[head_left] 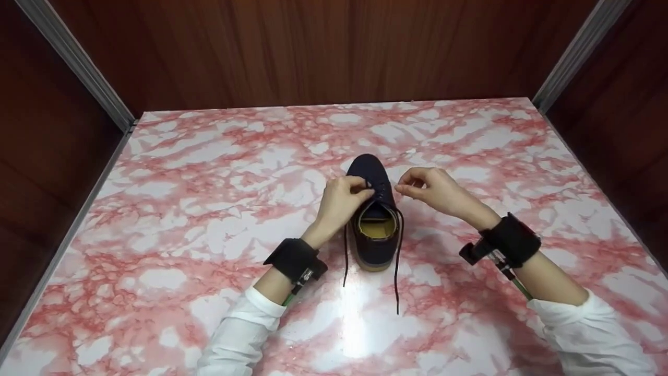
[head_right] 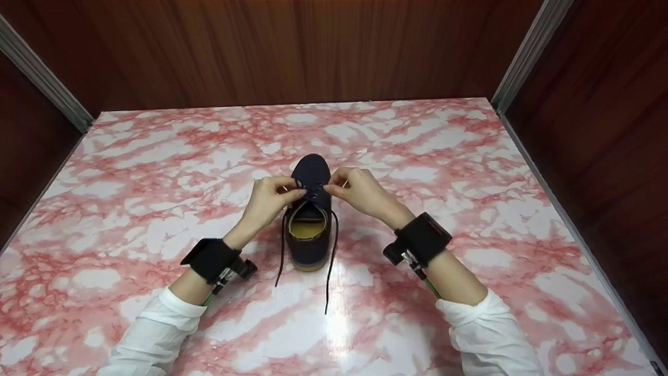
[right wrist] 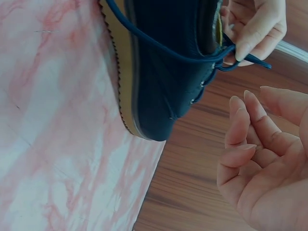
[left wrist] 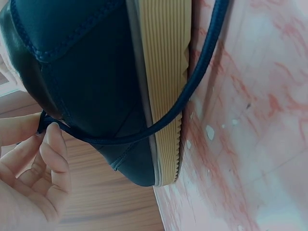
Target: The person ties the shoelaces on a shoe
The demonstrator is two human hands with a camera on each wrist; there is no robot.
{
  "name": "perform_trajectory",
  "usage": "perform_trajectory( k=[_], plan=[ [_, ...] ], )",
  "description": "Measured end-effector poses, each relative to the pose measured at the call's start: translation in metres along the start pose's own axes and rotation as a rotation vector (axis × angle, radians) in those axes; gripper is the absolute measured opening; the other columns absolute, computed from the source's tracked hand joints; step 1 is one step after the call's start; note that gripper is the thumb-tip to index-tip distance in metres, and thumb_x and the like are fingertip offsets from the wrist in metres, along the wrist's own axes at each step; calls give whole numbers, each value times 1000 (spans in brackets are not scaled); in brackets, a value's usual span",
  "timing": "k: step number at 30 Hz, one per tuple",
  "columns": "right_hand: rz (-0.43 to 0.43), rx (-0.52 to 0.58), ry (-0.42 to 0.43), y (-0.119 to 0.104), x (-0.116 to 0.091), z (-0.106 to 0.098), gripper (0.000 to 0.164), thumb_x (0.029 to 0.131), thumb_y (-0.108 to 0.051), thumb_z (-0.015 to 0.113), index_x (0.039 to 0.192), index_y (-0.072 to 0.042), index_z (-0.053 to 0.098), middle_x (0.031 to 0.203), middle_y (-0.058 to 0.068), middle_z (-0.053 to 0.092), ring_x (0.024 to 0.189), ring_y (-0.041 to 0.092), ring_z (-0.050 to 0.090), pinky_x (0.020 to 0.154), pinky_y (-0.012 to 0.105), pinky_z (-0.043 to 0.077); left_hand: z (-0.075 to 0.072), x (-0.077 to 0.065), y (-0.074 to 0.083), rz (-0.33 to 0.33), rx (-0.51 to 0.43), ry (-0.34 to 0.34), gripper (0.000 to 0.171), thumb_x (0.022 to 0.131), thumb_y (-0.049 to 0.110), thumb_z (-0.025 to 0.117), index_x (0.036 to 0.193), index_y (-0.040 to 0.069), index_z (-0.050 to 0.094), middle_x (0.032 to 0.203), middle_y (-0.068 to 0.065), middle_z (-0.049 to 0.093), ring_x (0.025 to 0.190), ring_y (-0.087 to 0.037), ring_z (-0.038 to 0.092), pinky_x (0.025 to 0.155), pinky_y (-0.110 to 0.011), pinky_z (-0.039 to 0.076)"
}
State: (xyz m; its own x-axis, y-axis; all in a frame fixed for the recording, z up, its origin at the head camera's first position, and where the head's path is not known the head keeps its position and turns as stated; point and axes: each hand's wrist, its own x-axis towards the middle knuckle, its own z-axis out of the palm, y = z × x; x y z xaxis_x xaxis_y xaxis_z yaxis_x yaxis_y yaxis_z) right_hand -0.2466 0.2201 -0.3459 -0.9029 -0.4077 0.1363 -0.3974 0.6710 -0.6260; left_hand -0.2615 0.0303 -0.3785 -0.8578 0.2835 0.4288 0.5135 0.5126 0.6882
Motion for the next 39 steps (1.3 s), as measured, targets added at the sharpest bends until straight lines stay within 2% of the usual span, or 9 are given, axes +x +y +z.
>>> perform_trajectory(
  k=[11, 15, 22, 29, 34, 37, 39],
  plan=[
    [42, 48, -68, 14, -10, 14, 20, 70, -31, 44, 78, -13, 51, 68, -1, 50, 52, 17, 46, 41, 27, 34, 0, -1, 1, -6, -10, -9, 5, 61, 21, 57, 62, 16, 57, 60, 12, 50, 55, 0, 42, 52, -16, 31],
    [84, 81, -97, 18, -14, 19, 24, 71, -34, 42, 77, -13, 51, 66, -1, 50, 52, 17, 46, 43, 28, 34, 0, -1, 0, -1, -7, -2, 5, 61, 21, 57, 62, 16, 57, 61, 12, 50, 56, 1, 43, 52, -15, 31],
    [160, 190, -143, 24, -20, 28, 22, 71, -35, 41, 76, -16, 51, 61, 11, 49, 45, 21, 40, 38, 28, 31, 0, -1, 0, -15, -10, -3, 5, 61, 22, 57, 63, 17, 57, 61, 13, 50, 56, 1, 42, 52, -15, 31],
    [132, 355, -205, 30, -25, 32, 22, 73, -27, 41, 81, -9, 49, 62, 18, 47, 51, 32, 39, 39, 28, 30, 1, -1, -1, 2, 2, 1, 5, 61, 21, 57, 61, 17, 56, 59, 13, 48, 54, 1, 41, 51, -15, 31],
    [173, 483, -214, 19, -28, 28, 26, 74, -22, 42, 84, 1, 46, 58, 15, 40, 45, 24, 34, 38, 29, 27, 0, 0, 0, -7, -12, -8, 5, 62, 21, 57, 61, 16, 56, 59, 12, 49, 53, -1, 41, 50, -16, 31],
    [197, 521, -189, 14, -28, 26, 27, 73, -20, 44, 84, 4, 45, 55, 13, 36, 42, 18, 30, 37, 29, 25, -1, 0, 0, -13, -11, -9, 5, 62, 22, 57, 61, 17, 56, 59, 12, 49, 53, -1, 41, 50, -16, 31],
    [197, 509, -166, 13, -28, 25, 26, 72, -20, 45, 84, 3, 45, 56, 14, 37, 42, 16, 30, 37, 29, 25, -1, 0, 0, -14, -6, -6, 6, 62, 22, 57, 61, 17, 56, 59, 13, 49, 52, 0, 41, 50, -16, 31]
  ],
)
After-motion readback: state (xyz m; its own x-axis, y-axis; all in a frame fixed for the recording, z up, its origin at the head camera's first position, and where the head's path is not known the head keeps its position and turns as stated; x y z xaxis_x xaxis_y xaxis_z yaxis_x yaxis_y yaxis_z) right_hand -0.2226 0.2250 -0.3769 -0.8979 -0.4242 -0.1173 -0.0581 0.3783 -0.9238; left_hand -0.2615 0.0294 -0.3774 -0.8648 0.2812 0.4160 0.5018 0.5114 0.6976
